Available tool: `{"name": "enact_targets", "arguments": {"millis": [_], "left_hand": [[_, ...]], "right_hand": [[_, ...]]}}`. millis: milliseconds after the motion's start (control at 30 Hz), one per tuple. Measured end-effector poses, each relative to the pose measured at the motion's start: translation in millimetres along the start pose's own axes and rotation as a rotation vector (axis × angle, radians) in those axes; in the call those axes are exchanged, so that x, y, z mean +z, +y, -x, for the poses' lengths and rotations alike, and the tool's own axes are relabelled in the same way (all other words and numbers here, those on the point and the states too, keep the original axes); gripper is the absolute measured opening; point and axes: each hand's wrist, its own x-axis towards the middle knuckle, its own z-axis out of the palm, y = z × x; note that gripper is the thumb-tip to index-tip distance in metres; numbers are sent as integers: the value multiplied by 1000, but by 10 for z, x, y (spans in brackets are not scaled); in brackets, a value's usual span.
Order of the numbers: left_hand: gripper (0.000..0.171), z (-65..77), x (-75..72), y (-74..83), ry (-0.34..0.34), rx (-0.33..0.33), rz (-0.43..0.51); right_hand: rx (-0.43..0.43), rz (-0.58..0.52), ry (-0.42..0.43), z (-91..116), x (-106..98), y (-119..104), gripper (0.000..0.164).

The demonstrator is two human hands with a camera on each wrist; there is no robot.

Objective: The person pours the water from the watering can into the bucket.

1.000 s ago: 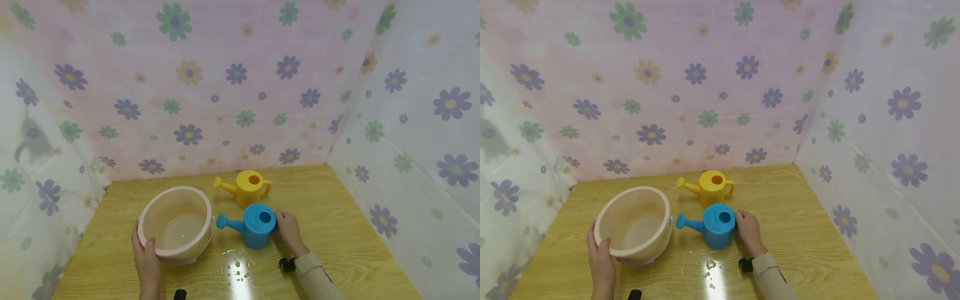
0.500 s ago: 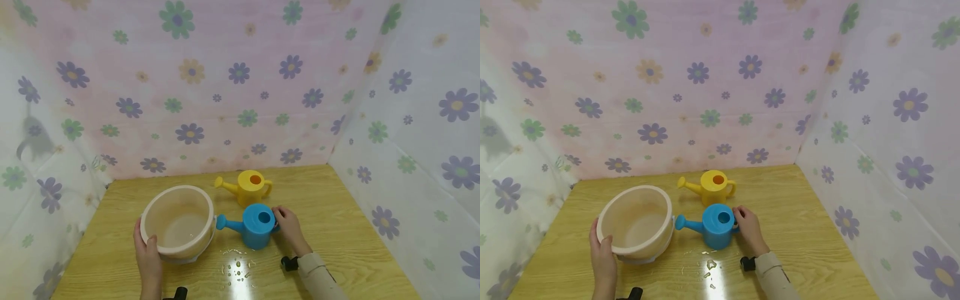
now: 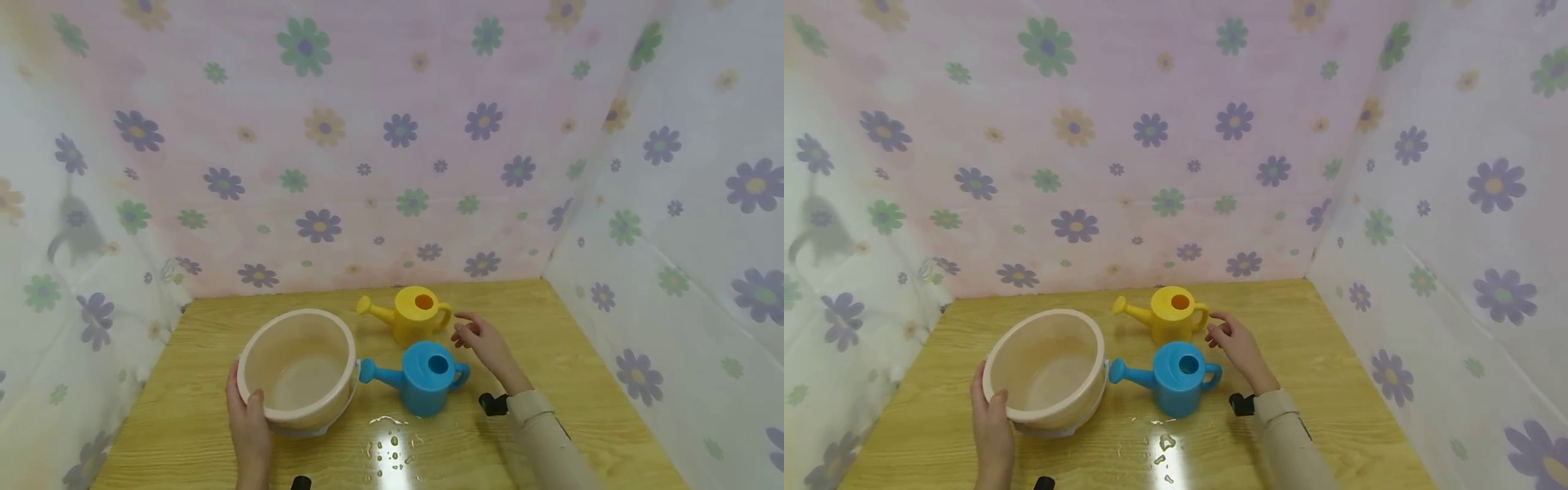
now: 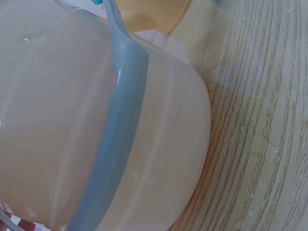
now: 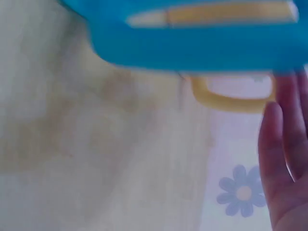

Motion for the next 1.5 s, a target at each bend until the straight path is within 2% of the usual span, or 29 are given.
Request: {"name": "enact_targets", "arguments": {"millis": [100,233,367,467,600,700,867,967,1133,1267,1400,1500], "left_hand": [[58,-7,-21,14,6,10,1],[58,-18,-21,14,6,33,1],[58,-18,-3,-6,0,58,-17],[57,-6,-6,-27,-2,63,-36],[57,11,0,-69,9,69,-45],[56,9,6,-83,19,72,-50],[56,-2,11,-76,17,65,-47],[57,1,6,-64,15,67,-48],[58,11,-4,-48,21,76,-47],[58,1,3,-37,14,86,-25],[58,-12,8,-35,7,86,-11],[58,-3,11,-43,6,78,-10]], "right_hand": [[-49,30,2,-139,-66,-37,41],[-82,39,65,-291,-123,-46,35],[-109,148,77,-405,-141,-7,33],[-99,269,4,-489,-123,17,40],[-67,334,-127,-554,-94,41,48],[-63,323,-169,-586,-61,39,48],[-67,302,-177,-591,-3,30,46],[-57,278,-217,-568,20,59,39],[-24,201,-289,-471,10,130,29],[0,119,-321,-378,-30,196,31],[22,54,-299,-299,-57,306,36],[44,74,-237,-226,-60,382,39]]}}
